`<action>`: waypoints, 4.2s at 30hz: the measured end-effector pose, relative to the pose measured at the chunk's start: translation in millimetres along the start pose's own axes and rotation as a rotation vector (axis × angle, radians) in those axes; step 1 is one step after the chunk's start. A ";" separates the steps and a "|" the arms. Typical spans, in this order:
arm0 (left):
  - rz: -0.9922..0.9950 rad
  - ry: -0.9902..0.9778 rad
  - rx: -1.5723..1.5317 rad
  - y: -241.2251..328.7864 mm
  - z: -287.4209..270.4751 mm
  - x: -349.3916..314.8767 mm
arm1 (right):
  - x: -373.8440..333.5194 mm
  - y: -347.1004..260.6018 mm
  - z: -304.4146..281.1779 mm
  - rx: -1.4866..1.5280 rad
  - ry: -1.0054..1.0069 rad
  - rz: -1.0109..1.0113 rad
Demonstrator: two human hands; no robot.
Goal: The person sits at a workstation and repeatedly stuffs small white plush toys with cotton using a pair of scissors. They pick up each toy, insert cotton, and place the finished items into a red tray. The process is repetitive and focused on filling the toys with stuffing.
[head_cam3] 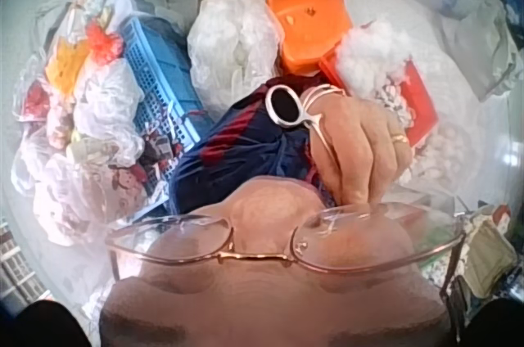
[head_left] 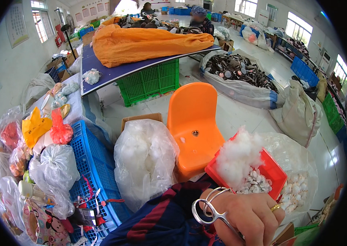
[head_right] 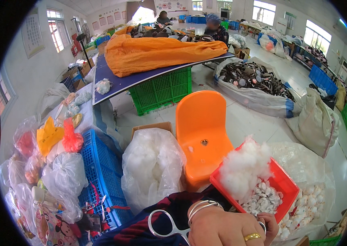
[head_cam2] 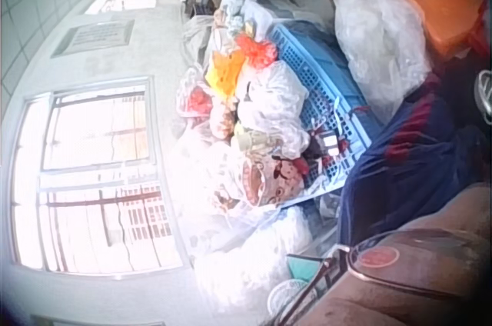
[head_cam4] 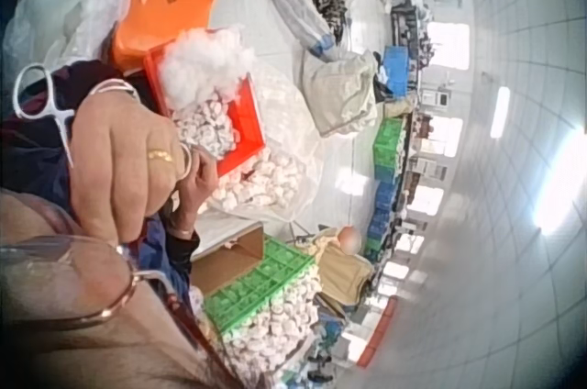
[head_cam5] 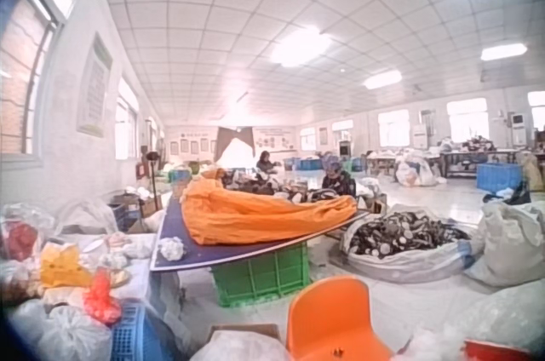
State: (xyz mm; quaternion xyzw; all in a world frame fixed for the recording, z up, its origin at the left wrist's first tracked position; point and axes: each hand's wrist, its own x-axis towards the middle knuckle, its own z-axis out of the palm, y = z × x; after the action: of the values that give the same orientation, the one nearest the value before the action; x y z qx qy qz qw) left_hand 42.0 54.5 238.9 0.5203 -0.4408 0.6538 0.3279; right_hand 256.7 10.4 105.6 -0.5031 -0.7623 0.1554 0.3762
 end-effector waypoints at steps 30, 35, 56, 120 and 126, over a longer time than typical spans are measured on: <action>0.061 -0.012 0.006 6.3 -2.2 5.2 | -8.5 3.7 5.8 0.320 0.041 0.225; 0.119 -0.034 0.032 1.2 -7.6 2.8 | -10.3 14.5 7.9 0.300 0.025 0.215; -0.010 -0.042 0.050 2.5 -6.1 -3.2 | 2.3 4.3 -2.3 -0.172 -0.042 -0.213; -1.713 0.328 0.423 -24.6 -63.9 -109.5 | 36.7 3.2 -19.4 0.733 0.133 0.353; -1.692 0.338 0.450 -26.0 -62.8 -114.7 | 35.4 6.3 -16.2 0.774 0.166 0.391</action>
State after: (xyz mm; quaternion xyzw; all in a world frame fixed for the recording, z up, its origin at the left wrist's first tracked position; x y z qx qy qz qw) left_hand 68.5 125.9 129.5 0.6203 0.2839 0.3318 0.6516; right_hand 265.1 42.2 127.2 -0.4706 -0.5056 0.4570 0.5603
